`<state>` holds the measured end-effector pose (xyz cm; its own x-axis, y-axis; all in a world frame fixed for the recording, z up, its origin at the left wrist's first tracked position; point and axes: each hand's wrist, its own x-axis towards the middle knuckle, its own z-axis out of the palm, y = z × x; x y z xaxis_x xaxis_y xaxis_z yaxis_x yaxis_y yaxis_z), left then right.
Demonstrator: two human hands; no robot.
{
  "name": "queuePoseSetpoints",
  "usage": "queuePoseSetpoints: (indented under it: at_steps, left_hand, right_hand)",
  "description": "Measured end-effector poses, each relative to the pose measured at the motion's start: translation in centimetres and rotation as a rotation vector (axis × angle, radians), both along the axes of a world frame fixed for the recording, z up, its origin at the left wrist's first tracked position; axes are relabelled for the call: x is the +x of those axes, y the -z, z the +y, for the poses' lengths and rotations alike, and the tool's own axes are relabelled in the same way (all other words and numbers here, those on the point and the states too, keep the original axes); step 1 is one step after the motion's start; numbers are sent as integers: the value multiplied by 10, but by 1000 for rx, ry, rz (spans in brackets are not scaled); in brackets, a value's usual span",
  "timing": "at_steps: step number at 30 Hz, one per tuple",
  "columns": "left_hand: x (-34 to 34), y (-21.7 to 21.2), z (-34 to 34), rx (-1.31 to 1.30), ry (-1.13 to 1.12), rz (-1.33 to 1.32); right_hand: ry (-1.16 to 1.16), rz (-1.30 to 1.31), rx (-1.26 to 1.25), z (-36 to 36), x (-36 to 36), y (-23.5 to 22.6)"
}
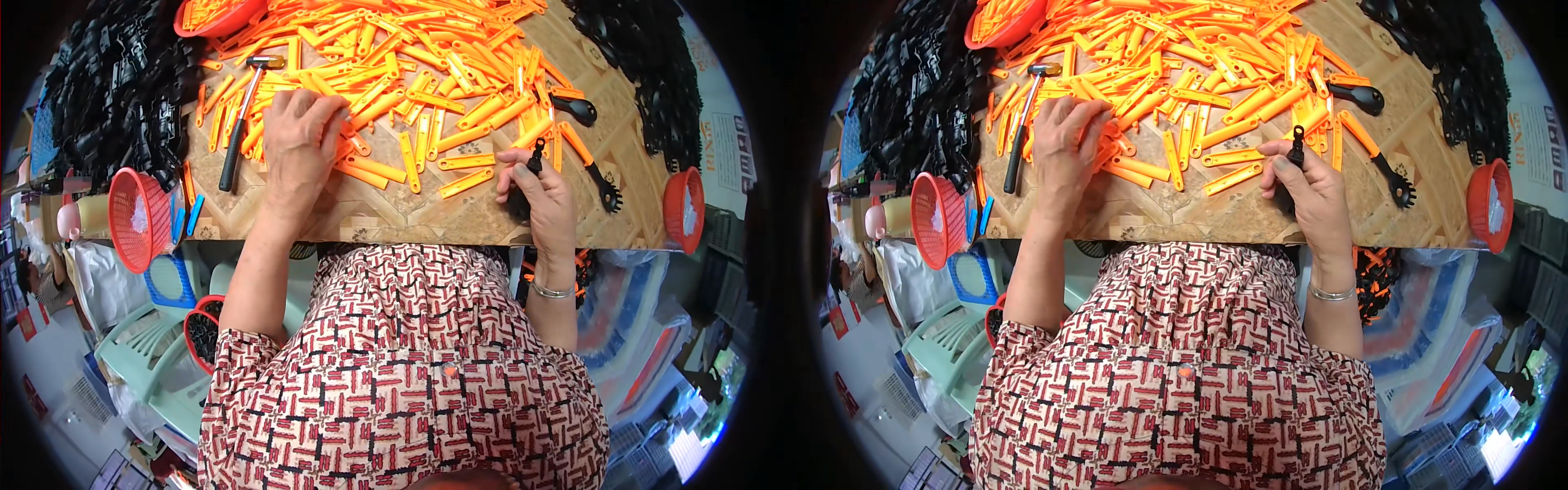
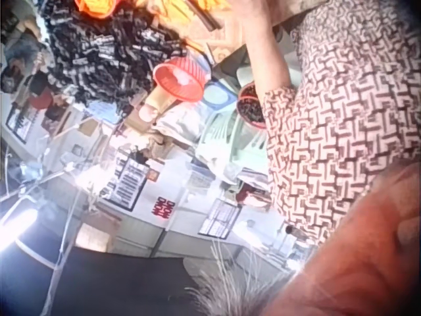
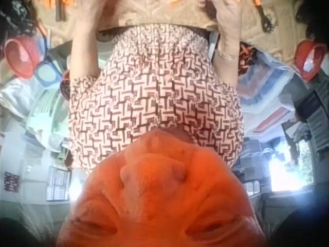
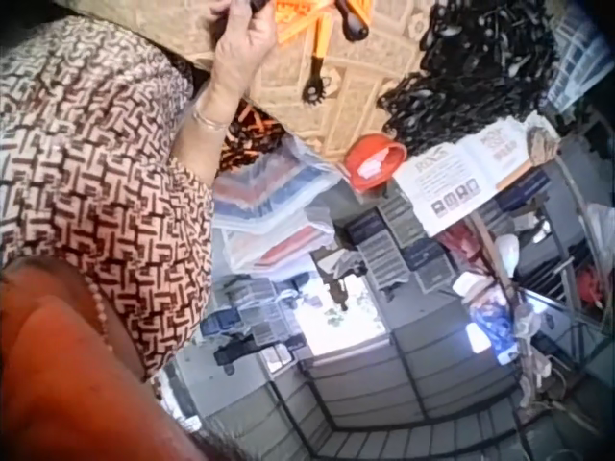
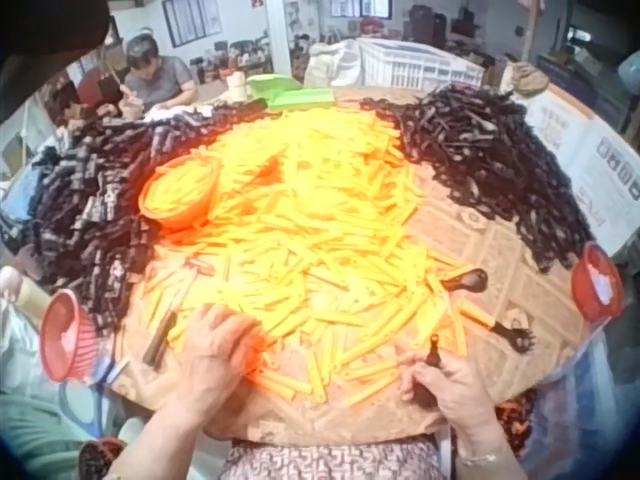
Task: The person assembles orange plastic handles with black plastic heads on a wooden table. They use a hammer to secure the components together and place the finished items into a pile. The process involves picking up parts, aligning them, and striking them with a hammer.
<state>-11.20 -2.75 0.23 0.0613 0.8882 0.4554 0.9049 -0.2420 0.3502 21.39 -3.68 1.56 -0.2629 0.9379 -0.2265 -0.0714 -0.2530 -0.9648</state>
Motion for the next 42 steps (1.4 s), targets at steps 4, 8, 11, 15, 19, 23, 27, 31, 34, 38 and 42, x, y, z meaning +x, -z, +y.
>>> queuePoseSetpoints:
  at_steps: [4, 8, 11, 15, 19, 23, 27, 31, 34, 38, 42]
  left_hand:
    - [3, -2, -1, -14, 8, -22]
    - [8, -8, -7, -42, 194, 24]
    - [5, -12, -13, -20, 182, -7]
    - [-25, -6, -11, 78, -8, -49]
    - [-48, -6, -1, 67, -159, 10]
    - [-41, -5, 15, -6, -172, 133]
    - [-41, -8, 17, -72, -94, -139]
    - [-52, -13, 1, -111, -71, -445]
    - [-64, -14, -11, -63, -162, -481]
    - [-92, -11, -30, 9, -358, -18]
    - [-99, -10, -46, -188, -438, 44]
  right_hand:
    - [14, -23, 15, 1, 11, 1]
    - [55, -50, -26, 5, 12, -4]
    - [81, -90, -33, 9, 12, -4]
    - [85, -109, -36, 13, 6, -8]
    - [54, -124, -33, 18, -2, -10]
    - [27, -163, -19, 21, -6, -9]
    - [34, -163, 2, 21, -4, -7]
    - [88, -149, -37, 18, -2, -6]
    - [80, -160, -45, 20, -1, -6]
    - [97, -149, -63, 19, -4, -8]
    - [90, -175, -48, 20, -4, -8]
